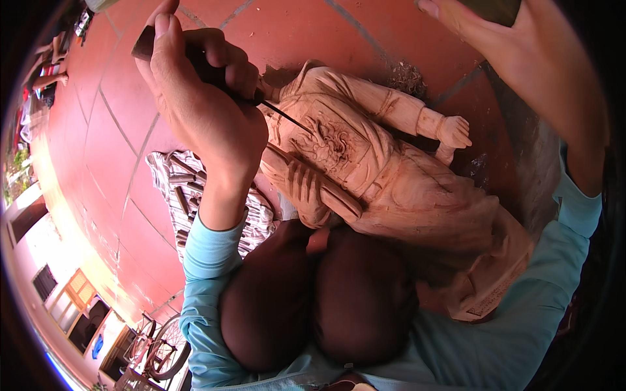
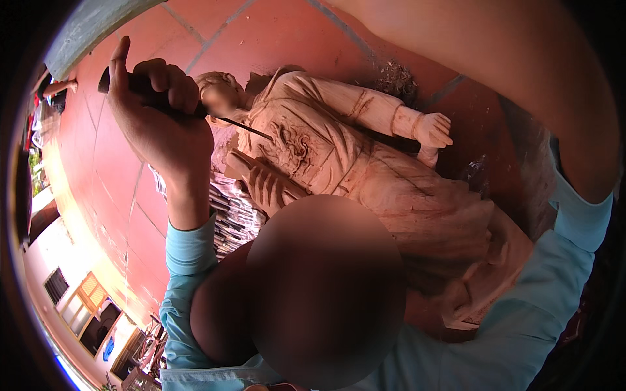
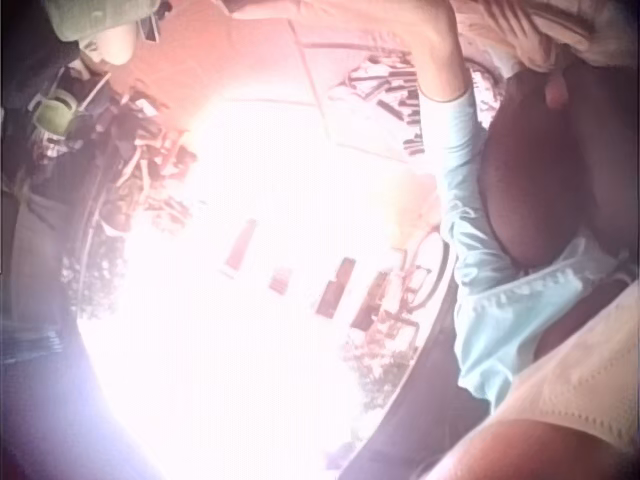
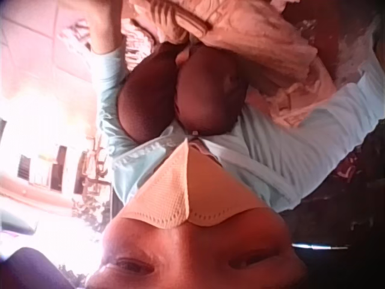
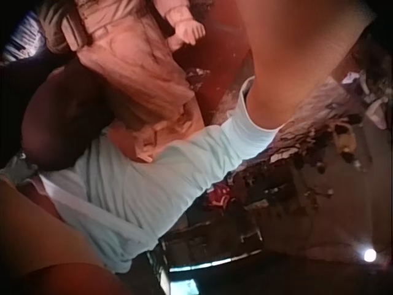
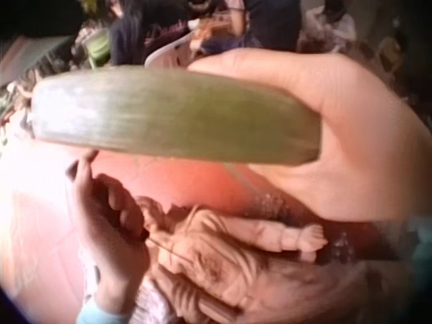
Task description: The person carves a wooden statue of a seated figure using a chisel and a green mallet. They repeatedly strike the chisel to shape the wood, occasionally switching tools from a collection laid out on a cloth nearby.
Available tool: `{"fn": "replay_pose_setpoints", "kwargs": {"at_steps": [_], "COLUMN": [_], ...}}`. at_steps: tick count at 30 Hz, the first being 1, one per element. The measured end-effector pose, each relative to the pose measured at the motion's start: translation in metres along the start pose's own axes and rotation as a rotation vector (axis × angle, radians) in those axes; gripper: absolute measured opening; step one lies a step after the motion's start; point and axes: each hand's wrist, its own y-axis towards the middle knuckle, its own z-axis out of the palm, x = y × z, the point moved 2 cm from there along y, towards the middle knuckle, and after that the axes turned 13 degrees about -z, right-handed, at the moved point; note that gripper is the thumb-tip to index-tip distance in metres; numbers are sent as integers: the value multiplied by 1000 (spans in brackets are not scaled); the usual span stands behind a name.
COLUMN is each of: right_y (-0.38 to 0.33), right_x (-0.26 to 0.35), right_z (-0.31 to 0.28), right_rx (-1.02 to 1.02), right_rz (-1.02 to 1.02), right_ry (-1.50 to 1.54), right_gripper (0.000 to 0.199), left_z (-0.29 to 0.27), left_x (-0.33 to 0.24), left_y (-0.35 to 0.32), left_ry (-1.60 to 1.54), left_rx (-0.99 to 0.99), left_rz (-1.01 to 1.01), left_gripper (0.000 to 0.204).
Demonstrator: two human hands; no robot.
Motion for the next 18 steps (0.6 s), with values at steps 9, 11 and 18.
{"fn": "replay_pose_setpoints", "kwargs": {"at_steps": [9, 11, 18], "right_y": [1, 2, 8], "right_x": [-1, -1, -5], "right_z": [5, -2, -7], "right_rx": [25, 37, 42], "right_rz": [-29, -20, -22], "right_ry": [30, 12, 4], "right_gripper": [53, 53, 51], "left_z": [-3, 2, 15], "left_x": [16, 17, 19], "left_y": [-2, -2, -18], "left_ry": [97, 101, 110], "left_rx": [38, 41, 41], "left_rz": [-37, -30, 21], "left_gripper": [34, 34, 26]}}
